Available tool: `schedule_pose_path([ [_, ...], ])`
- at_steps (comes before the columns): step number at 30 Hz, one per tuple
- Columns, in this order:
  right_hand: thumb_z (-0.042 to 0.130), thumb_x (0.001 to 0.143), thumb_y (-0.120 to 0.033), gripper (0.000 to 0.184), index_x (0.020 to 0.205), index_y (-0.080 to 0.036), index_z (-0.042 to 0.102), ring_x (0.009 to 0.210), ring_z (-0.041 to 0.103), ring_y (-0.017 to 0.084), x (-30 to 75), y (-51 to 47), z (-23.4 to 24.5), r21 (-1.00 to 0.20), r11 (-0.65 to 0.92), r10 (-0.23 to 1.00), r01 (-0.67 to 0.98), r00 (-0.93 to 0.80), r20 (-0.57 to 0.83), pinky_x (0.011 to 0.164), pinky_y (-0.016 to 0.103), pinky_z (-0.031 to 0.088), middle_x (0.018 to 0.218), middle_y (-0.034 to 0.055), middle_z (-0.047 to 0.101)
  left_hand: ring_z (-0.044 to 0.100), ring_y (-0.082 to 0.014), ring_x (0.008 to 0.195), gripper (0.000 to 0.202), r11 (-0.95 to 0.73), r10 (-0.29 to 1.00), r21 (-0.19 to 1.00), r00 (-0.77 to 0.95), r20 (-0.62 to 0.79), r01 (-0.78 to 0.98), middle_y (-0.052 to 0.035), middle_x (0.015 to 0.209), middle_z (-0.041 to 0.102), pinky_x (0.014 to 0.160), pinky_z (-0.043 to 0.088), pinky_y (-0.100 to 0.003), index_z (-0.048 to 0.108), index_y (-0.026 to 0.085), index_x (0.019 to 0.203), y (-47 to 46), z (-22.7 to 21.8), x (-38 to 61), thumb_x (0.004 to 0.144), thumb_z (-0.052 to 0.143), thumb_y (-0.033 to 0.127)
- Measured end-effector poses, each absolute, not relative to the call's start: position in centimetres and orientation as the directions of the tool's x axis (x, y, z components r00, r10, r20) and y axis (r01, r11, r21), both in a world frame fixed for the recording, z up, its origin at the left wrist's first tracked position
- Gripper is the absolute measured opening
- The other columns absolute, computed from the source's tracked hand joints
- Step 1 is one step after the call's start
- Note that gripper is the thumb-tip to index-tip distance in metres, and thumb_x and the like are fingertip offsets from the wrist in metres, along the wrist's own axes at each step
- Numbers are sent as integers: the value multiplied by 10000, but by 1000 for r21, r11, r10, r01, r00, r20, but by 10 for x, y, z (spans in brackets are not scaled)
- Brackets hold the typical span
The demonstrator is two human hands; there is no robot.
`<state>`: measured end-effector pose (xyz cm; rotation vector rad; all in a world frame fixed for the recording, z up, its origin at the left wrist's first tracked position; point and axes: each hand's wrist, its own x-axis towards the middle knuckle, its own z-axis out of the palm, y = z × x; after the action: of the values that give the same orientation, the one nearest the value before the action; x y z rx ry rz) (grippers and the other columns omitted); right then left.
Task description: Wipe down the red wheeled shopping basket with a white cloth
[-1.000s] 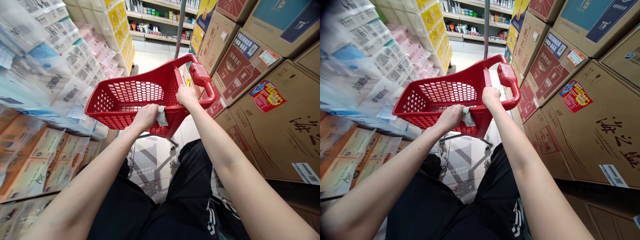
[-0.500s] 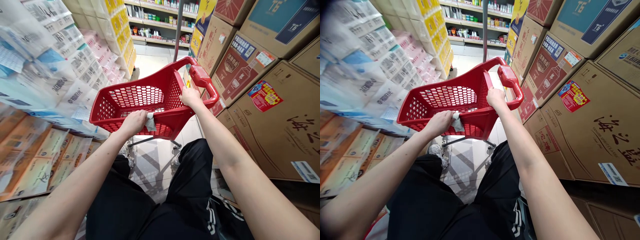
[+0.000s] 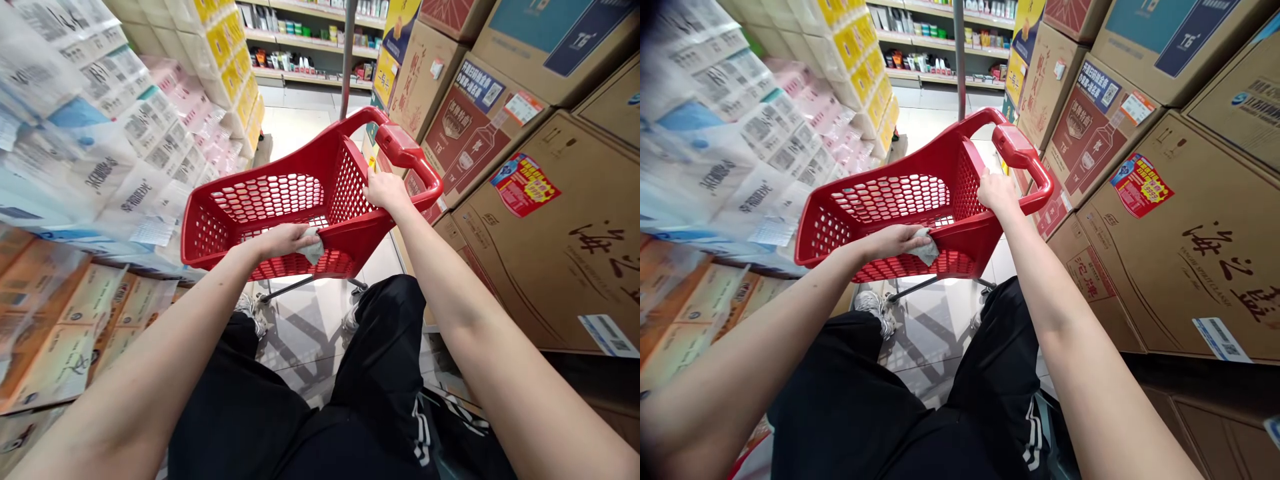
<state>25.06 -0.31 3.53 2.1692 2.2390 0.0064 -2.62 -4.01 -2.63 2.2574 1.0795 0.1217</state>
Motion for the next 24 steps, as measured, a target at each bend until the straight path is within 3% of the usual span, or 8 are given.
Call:
schedule_pose_path([
  [3, 386, 926, -348, 600, 1457, -66, 383, 1156, 568, 366, 255, -1, 35, 11, 38, 999, 999, -37, -25, 947, 495, 433, 1316, 255, 579, 602, -161, 717, 573, -334, 679, 736, 692, -245, 589, -26, 828, 699, 654, 424, -242, 642, 183, 852, -39, -27, -24, 851, 441, 720],
  [5, 391, 924, -350, 592, 1447, -73, 392, 1155, 565, 369, 257, -1, 36, 9, 38, 999, 999, -38, -17, 939, 495, 433, 1329, 259, 567, 577, -151, 666, 588, -290, 686, 765, 682, -252, 575, -18, 769, 682, 622, 411, -245, 645, 178, 806, -41, -28, -22, 829, 459, 735],
  [11, 370, 937, -386, 578, 1426, -77, 389, 1137, 572, 362, 259, -2, 39, 17, 40, 999, 999, -39, -33, 947, 504, 422, 1274, 255, 600, 489, -128, 555, 560, -399, 843, 602, 535, -57, 692, 1, 609, 596, 540, 294, -250, 650, 182, 741, -54, -34, -13, 831, 468, 704],
  [16, 369, 935, -371, 566, 1420, -80, 394, 1124, 581, 359, 260, -2, 38, 30, 44, 999, 999, -44, -27, 940, 492, 425, 1266, 251, 607, 509, -134, 585, 551, -374, 907, 529, 419, 38, 762, -2, 645, 617, 544, 269, -244, 687, 190, 817, -61, -39, -12, 816, 498, 707],
  [24, 364, 937, -362, 574, 1435, -77, 379, 1127, 583, 364, 257, -3, 38, 28, 43, 999, 999, -43, -22, 950, 499, 415, 1260, 249, 611, 533, -148, 607, 632, -285, 845, 673, 511, -160, 683, -14, 639, 628, 577, 360, -244, 682, 166, 700, -47, -30, -16, 823, 445, 740],
])
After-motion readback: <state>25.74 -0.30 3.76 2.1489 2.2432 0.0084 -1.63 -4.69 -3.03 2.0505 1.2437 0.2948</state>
